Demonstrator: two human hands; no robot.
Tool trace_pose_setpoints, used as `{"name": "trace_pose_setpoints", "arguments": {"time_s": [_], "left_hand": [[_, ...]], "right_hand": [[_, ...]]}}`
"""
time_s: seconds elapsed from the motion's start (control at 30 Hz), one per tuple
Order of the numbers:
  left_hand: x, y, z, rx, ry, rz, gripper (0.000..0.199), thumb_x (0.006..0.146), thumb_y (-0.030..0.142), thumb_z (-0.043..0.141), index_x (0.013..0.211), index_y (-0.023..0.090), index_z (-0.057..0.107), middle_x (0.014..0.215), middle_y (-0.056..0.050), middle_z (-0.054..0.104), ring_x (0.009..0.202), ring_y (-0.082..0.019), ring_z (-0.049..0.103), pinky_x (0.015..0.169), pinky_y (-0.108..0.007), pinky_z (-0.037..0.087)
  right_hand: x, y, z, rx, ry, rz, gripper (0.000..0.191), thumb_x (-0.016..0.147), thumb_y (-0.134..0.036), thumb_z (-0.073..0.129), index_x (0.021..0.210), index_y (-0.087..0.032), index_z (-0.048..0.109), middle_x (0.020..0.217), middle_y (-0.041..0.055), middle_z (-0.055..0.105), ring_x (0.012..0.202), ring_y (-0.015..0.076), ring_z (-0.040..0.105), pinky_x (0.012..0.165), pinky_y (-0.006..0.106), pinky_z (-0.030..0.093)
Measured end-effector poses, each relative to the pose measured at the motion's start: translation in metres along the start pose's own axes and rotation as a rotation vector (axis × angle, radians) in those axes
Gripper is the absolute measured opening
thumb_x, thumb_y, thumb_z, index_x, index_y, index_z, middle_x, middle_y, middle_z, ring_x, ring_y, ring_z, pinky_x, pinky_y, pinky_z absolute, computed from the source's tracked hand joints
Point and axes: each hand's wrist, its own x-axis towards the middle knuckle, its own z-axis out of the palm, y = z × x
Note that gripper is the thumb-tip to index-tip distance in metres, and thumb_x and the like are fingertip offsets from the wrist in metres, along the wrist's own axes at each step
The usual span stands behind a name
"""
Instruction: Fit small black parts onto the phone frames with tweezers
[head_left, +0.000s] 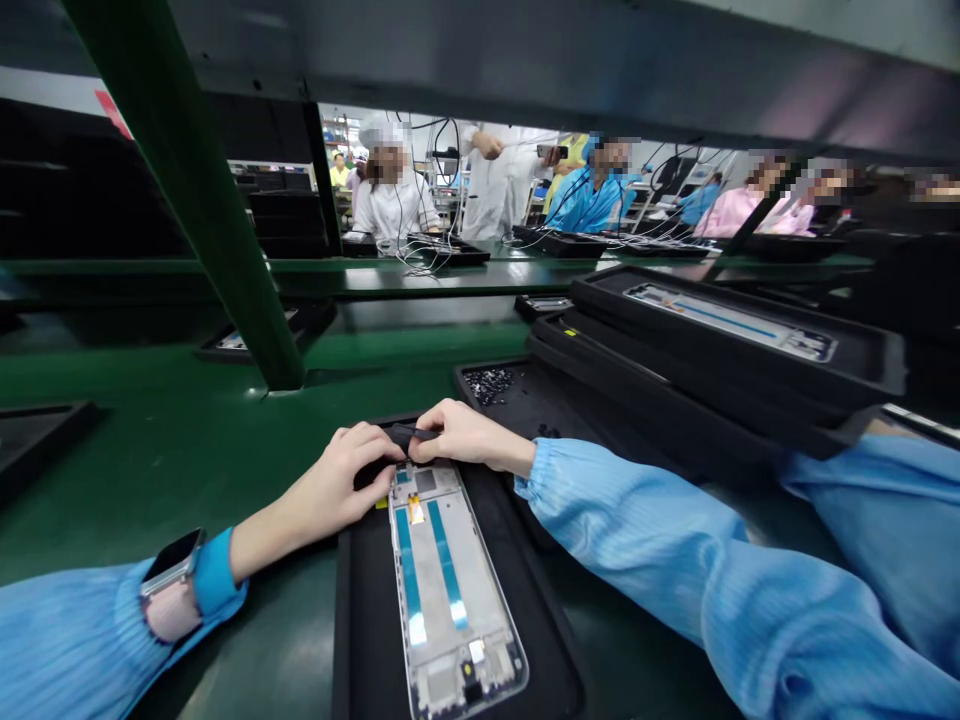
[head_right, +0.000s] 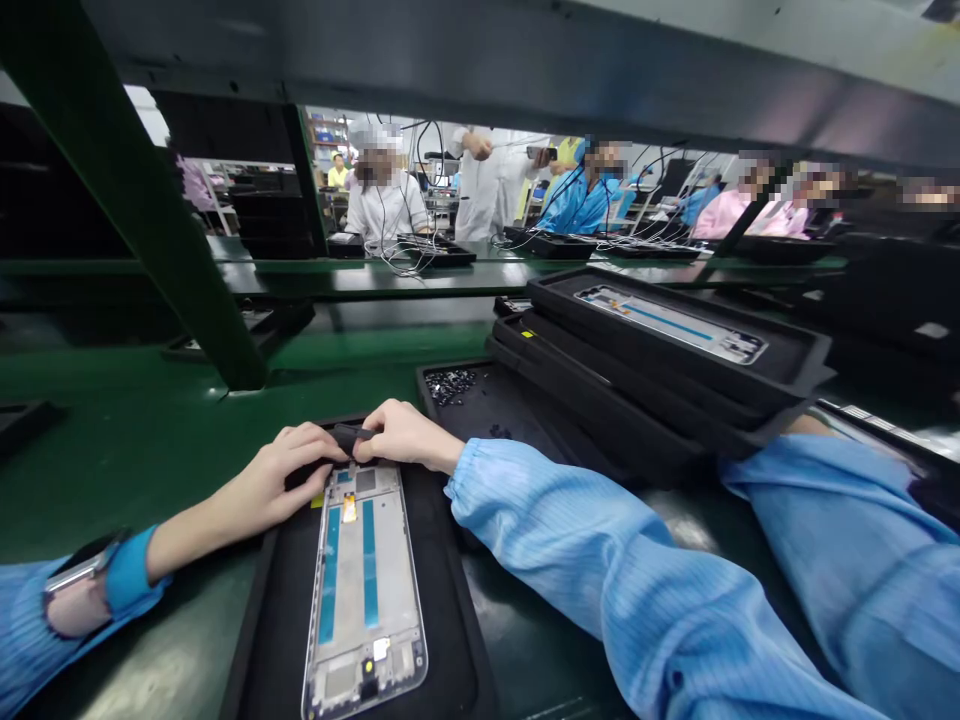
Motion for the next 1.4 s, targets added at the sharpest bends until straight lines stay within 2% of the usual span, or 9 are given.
{"name": "trace_pose_setpoints", "arguments": {"time_s": [0.1, 0.23, 0.37, 0.53, 0.8, 1.17, 1.4], "left_hand": [[0.007, 0.006, 0.001, -0.063, 0.051, -0.082, 0.013, 0.08, 0.024, 0.051, 0.083, 0.018, 0.063, 0.083, -0.004, 0.065, 0.08, -0.019, 0.056, 0.072, -0.031, 0.042], [0.014, 0.009, 0.003, -0.117, 0.075, -0.095, 0.012, 0.078, 0.021, 0.055, 0.072, 0.018, 0.064, 0.072, -0.001, 0.066, 0.071, -0.016, 0.056, 0.067, -0.027, 0.042], [0.014, 0.006, 0.006, -0.123, 0.085, -0.1, 0.012, 0.077, 0.019, 0.055, 0.071, 0.017, 0.065, 0.072, -0.002, 0.065, 0.069, -0.015, 0.057, 0.065, -0.026, 0.043], [0.012, 0.007, 0.006, -0.141, 0.1, -0.1, 0.012, 0.076, 0.018, 0.054, 0.069, 0.017, 0.064, 0.07, -0.002, 0.064, 0.067, -0.014, 0.057, 0.062, -0.025, 0.044], [0.012, 0.008, 0.005, -0.139, 0.086, -0.077, 0.013, 0.076, 0.016, 0.053, 0.07, 0.016, 0.065, 0.071, -0.002, 0.064, 0.07, -0.015, 0.057, 0.064, -0.025, 0.044], [0.012, 0.01, 0.004, -0.153, 0.096, -0.092, 0.011, 0.072, 0.011, 0.054, 0.067, 0.016, 0.063, 0.069, -0.001, 0.063, 0.067, -0.013, 0.057, 0.063, -0.024, 0.044], [0.012, 0.01, 0.006, -0.148, 0.106, -0.091, 0.011, 0.072, 0.012, 0.054, 0.066, 0.015, 0.063, 0.069, -0.001, 0.063, 0.067, -0.013, 0.056, 0.063, -0.024, 0.043]], "right_hand": [[0.0, 0.001, 0.001, 0.009, 0.0, -0.006, 0.012, 0.063, -0.02, 0.061, 0.067, -0.011, 0.068, 0.053, -0.0029, 0.05, 0.053, 0.0078, 0.041, 0.047, 0.019, 0.029], [0.002, 0.005, 0.002, -0.003, 0.003, -0.011, 0.011, 0.062, -0.02, 0.06, 0.064, -0.011, 0.066, 0.052, -0.0032, 0.049, 0.051, 0.0072, 0.039, 0.046, 0.019, 0.028], [0.003, 0.008, 0.003, 0.009, -0.007, -0.023, 0.014, 0.063, -0.021, 0.06, 0.069, -0.011, 0.067, 0.056, -0.0026, 0.053, 0.052, 0.0074, 0.041, 0.048, 0.019, 0.03], [0.001, 0.006, 0.003, -0.01, -0.002, -0.033, 0.013, 0.064, -0.023, 0.06, 0.063, -0.011, 0.064, 0.054, -0.0035, 0.049, 0.052, 0.007, 0.039, 0.047, 0.019, 0.028], [-0.001, -0.001, 0.003, -0.114, 0.014, -0.055, 0.008, 0.065, -0.016, 0.059, 0.062, -0.011, 0.063, 0.053, -0.0033, 0.05, 0.055, 0.0076, 0.042, 0.048, 0.018, 0.028], [-0.002, 0.008, 0.002, -0.004, -0.018, -0.057, 0.016, 0.068, -0.026, 0.058, 0.063, -0.011, 0.063, 0.054, -0.0036, 0.046, 0.053, 0.0072, 0.037, 0.046, 0.019, 0.027], [-0.001, 0.008, 0.002, -0.01, -0.023, -0.063, 0.014, 0.066, -0.023, 0.059, 0.068, -0.011, 0.066, 0.058, -0.0024, 0.052, 0.057, 0.0083, 0.042, 0.048, 0.018, 0.029]]}}
